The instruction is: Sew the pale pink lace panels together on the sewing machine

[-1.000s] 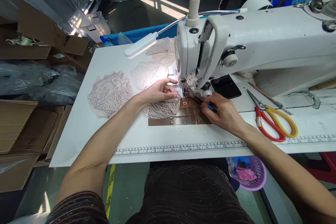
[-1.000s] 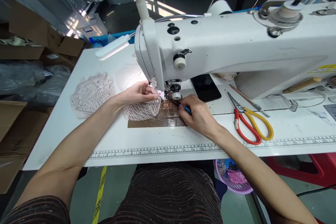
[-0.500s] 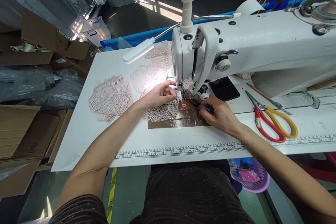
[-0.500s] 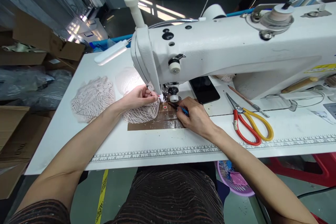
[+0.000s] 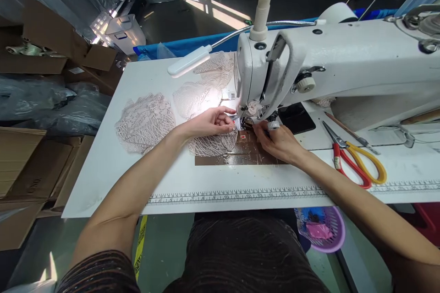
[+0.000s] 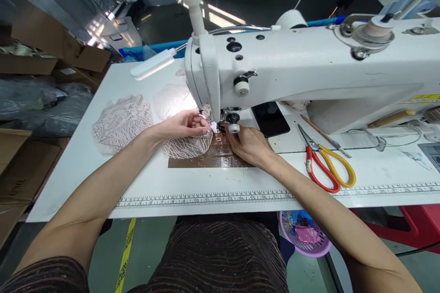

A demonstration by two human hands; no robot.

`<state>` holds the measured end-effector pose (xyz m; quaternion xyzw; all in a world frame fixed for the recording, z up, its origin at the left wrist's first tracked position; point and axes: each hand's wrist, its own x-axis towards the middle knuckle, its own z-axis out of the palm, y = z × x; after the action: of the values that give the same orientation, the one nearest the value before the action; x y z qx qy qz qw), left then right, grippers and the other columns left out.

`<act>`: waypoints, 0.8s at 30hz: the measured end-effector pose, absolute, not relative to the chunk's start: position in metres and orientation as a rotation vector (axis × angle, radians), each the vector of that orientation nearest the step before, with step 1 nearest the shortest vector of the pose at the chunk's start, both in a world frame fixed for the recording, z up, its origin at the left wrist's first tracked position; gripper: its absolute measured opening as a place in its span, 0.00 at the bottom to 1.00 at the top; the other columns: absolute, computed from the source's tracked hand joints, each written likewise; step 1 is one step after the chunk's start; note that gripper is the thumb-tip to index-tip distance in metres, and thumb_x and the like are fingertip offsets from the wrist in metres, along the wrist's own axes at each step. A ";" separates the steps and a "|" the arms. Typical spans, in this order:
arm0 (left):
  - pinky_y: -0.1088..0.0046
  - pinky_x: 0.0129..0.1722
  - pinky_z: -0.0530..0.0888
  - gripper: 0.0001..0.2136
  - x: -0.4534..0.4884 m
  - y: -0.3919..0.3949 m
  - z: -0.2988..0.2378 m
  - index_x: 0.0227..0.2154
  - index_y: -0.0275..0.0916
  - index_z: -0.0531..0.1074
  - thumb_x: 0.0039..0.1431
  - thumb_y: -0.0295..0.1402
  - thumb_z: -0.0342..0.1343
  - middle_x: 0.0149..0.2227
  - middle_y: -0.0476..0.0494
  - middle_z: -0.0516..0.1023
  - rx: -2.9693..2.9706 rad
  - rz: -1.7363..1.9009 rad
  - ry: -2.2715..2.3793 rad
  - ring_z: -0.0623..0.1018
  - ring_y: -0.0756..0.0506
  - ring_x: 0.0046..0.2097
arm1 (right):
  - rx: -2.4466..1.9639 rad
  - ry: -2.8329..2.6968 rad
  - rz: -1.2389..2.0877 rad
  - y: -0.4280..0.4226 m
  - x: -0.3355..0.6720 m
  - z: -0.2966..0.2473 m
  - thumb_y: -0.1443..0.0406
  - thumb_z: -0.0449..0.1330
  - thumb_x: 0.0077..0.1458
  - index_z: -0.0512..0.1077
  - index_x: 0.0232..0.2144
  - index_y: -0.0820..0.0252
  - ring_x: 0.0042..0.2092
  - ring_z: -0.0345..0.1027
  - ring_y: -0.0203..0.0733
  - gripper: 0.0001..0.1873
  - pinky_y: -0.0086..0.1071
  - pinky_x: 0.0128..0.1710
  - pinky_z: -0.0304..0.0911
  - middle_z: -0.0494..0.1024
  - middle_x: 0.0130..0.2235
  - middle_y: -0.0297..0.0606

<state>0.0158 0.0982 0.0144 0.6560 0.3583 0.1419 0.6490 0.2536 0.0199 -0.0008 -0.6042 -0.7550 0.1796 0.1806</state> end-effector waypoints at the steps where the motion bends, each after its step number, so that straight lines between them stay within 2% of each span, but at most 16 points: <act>1: 0.72 0.37 0.71 0.22 0.016 0.098 0.013 0.48 0.35 0.69 0.53 0.37 0.67 0.42 0.42 0.78 1.489 0.325 0.806 0.77 0.49 0.39 | -1.727 -2.114 0.502 0.021 0.252 -0.001 0.51 0.42 0.68 0.68 0.28 0.57 0.31 0.70 0.46 0.25 0.34 0.29 0.55 0.76 0.26 0.42; 4: 0.73 0.34 0.70 0.23 0.020 0.097 0.010 0.49 0.35 0.68 0.53 0.37 0.68 0.38 0.44 0.79 1.485 0.363 0.816 0.76 0.50 0.36 | -1.826 -2.060 0.481 0.024 0.245 -0.001 0.50 0.41 0.68 0.68 0.23 0.57 0.32 0.72 0.47 0.29 0.35 0.29 0.54 0.76 0.26 0.44; 10: 0.76 0.30 0.66 0.20 0.027 0.092 0.012 0.47 0.35 0.67 0.55 0.33 0.66 0.32 0.48 0.78 1.441 0.414 0.885 0.73 0.53 0.31 | -1.915 -2.040 0.511 0.030 0.237 -0.002 0.50 0.46 0.67 0.74 0.29 0.57 0.34 0.73 0.50 0.25 0.35 0.29 0.56 0.78 0.29 0.44; 16: 0.76 0.29 0.65 0.20 0.027 0.093 0.015 0.45 0.34 0.66 0.54 0.34 0.67 0.31 0.48 0.77 1.404 0.419 0.861 0.72 0.53 0.30 | -1.916 -2.088 0.518 0.030 0.233 0.006 0.53 0.47 0.67 0.74 0.34 0.56 0.30 0.72 0.46 0.21 0.33 0.27 0.53 0.78 0.30 0.42; 24: 0.74 0.31 0.67 0.23 0.024 0.099 0.000 0.48 0.34 0.65 0.52 0.34 0.67 0.31 0.48 0.77 1.427 0.450 0.819 0.75 0.52 0.31 | -1.812 -2.166 0.394 0.030 0.226 0.006 0.54 0.46 0.67 0.74 0.33 0.58 0.27 0.67 0.42 0.22 0.33 0.26 0.50 0.77 0.28 0.42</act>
<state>0.0242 0.0988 0.0001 0.6300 0.3617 0.1987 0.6579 0.2264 0.0296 0.0059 -0.6289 -0.7516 0.1369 0.1445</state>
